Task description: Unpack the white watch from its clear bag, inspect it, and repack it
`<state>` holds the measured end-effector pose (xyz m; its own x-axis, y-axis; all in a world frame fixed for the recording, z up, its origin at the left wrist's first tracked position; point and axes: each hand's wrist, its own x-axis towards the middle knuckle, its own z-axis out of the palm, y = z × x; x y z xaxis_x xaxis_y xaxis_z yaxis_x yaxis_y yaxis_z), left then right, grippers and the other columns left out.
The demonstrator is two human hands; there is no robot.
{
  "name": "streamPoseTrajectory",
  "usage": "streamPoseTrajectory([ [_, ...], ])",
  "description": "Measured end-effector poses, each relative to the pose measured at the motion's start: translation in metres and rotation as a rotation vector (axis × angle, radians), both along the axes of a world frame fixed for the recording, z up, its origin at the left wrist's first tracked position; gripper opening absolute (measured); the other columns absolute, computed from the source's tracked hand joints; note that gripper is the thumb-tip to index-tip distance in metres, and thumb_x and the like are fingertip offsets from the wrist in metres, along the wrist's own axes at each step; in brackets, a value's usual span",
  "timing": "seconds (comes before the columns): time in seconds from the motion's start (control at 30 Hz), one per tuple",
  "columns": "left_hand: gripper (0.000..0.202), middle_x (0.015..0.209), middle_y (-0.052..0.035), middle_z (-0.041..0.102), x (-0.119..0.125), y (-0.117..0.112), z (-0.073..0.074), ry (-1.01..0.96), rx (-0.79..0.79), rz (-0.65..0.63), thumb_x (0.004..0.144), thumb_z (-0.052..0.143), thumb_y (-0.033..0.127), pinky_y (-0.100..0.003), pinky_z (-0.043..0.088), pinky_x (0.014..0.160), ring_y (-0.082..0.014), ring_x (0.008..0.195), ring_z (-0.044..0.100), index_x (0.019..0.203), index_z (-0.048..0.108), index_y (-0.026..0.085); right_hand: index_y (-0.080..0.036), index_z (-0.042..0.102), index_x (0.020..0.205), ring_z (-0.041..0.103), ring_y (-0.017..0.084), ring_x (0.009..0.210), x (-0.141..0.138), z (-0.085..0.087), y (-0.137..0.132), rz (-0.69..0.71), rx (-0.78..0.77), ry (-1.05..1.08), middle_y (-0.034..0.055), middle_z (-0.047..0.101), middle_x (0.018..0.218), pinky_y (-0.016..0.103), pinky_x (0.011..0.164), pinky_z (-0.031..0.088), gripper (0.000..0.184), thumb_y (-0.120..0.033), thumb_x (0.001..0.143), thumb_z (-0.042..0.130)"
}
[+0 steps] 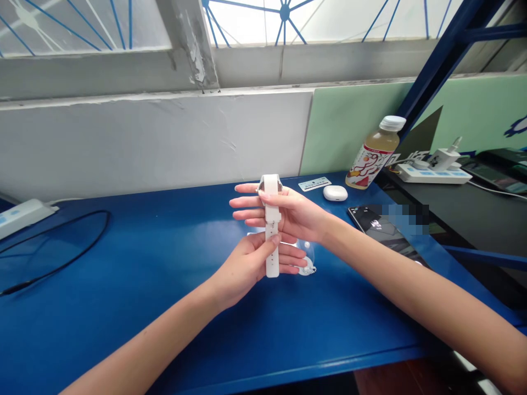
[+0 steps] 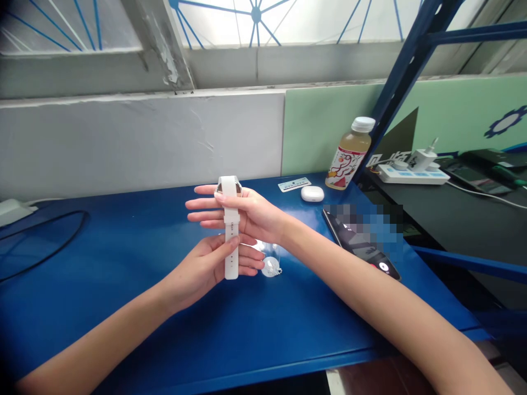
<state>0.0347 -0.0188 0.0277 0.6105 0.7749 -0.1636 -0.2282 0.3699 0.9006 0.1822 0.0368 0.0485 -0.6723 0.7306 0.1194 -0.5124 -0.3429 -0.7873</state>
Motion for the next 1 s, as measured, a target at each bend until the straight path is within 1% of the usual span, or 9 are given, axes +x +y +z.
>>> streamPoseTrajectory([
  [0.23, 0.034, 0.096, -0.0175, 0.076, -0.002, 0.001, -0.002, -0.035, -0.044, -0.049, 0.098, 0.059, 0.039, -0.037, 0.058, 0.082, -0.0266, 0.089, 0.074, 0.103, 0.067, 0.007, -0.018, 0.062, 0.123, 0.070, 0.012, 0.078, 0.000, -0.001, 0.001, -0.057, -0.054, -0.004, 0.0035, 0.076, 0.100, 0.024, 0.074, 0.057, 0.032, -0.014, 0.092, 0.056],
  [0.33, 0.055, 0.100, -0.0191, 0.075, -0.004, 0.000, -0.001, -0.105, -0.057, -0.112, 0.091, 0.061, 0.058, -0.037, 0.056, 0.084, -0.0286, 0.092, 0.074, 0.108, 0.068, 0.007, -0.016, 0.064, 0.115, 0.056, 0.008, 0.056, 0.003, 0.003, 0.005, -0.185, -0.133, 0.070, -0.0010, 0.069, 0.077, 0.019, 0.056, 0.050, 0.025, -0.021, 0.094, 0.051],
  [0.43, 0.081, 0.115, -0.0230, 0.071, -0.005, -0.004, 0.001, -0.149, 0.012, -0.165, 0.077, 0.064, 0.074, -0.043, 0.055, 0.088, -0.0353, 0.103, 0.070, 0.124, 0.061, 0.008, -0.013, 0.065, 0.106, 0.051, 0.011, 0.053, 0.007, 0.009, 0.011, -0.334, -0.208, 0.160, 0.0007, 0.062, 0.070, 0.023, 0.054, 0.049, 0.040, -0.037, 0.098, 0.034],
  [0.57, 0.066, 0.126, -0.0209, 0.066, -0.003, -0.006, 0.005, -0.016, 0.136, 0.038, 0.084, 0.073, 0.052, -0.046, 0.054, 0.091, -0.0355, 0.108, 0.068, 0.135, 0.054, 0.014, -0.016, 0.064, 0.099, 0.059, 0.012, 0.062, 0.004, 0.015, 0.011, -0.472, -0.203, 0.161, 0.0005, 0.060, 0.070, 0.025, 0.065, 0.053, 0.032, -0.032, 0.097, 0.036],
  [0.67, 0.048, 0.132, -0.0167, 0.063, -0.003, -0.004, 0.008, 0.039, 0.184, 0.212, 0.089, 0.071, 0.040, -0.045, 0.053, 0.095, -0.0330, 0.112, 0.067, 0.129, 0.059, 0.016, -0.021, 0.061, 0.091, 0.063, 0.013, 0.068, -0.004, 0.013, 0.001, -0.552, -0.055, 0.029, -0.0020, 0.062, 0.072, 0.026, 0.068, 0.054, 0.014, -0.035, 0.089, 0.062],
  [0.73, 0.044, 0.133, -0.0142, 0.063, -0.004, -0.002, 0.009, 0.050, 0.202, 0.248, 0.088, 0.072, 0.037, -0.044, 0.052, 0.097, -0.0317, 0.114, 0.066, 0.125, 0.061, 0.017, -0.023, 0.058, 0.087, 0.063, 0.014, 0.064, -0.010, 0.011, -0.008, -0.574, 0.074, -0.120, -0.0016, 0.064, 0.074, 0.028, 0.060, 0.053, 0.026, -0.044, 0.081, 0.072],
  [0.8, 0.043, 0.125, -0.0117, 0.067, -0.004, 0.000, 0.010, 0.078, 0.215, 0.237, 0.086, 0.075, 0.035, -0.042, 0.053, 0.096, -0.0303, 0.112, 0.066, 0.122, 0.062, 0.017, -0.024, 0.057, 0.081, 0.060, 0.013, 0.061, -0.015, 0.008, -0.017, -0.630, 0.211, -0.262, -0.0026, 0.062, 0.072, 0.027, 0.057, 0.050, 0.031, -0.046, 0.076, 0.076],
  [0.9, 0.034, 0.101, -0.0085, 0.074, -0.006, 0.000, 0.009, 0.134, 0.228, 0.207, 0.085, 0.075, 0.039, -0.038, 0.056, 0.089, -0.0264, 0.098, 0.071, 0.108, 0.068, 0.015, -0.022, 0.056, 0.074, 0.061, 0.014, 0.075, -0.019, 0.007, -0.024, -0.723, 0.437, -0.370, -0.0012, 0.063, 0.082, 0.028, 0.070, 0.050, 0.031, -0.040, 0.071, 0.081],
  [1.0, 0.036, 0.084, -0.0090, 0.074, -0.007, -0.001, 0.007, 0.156, 0.217, 0.136, 0.089, 0.068, 0.048, -0.036, 0.058, 0.083, -0.0241, 0.083, 0.072, 0.093, 0.072, 0.012, -0.022, 0.060, 0.078, 0.064, 0.016, 0.084, -0.019, 0.006, -0.024, -0.637, 0.500, -0.408, 0.0031, 0.069, 0.099, 0.030, 0.076, 0.051, 0.026, -0.043, 0.078, 0.075],
])
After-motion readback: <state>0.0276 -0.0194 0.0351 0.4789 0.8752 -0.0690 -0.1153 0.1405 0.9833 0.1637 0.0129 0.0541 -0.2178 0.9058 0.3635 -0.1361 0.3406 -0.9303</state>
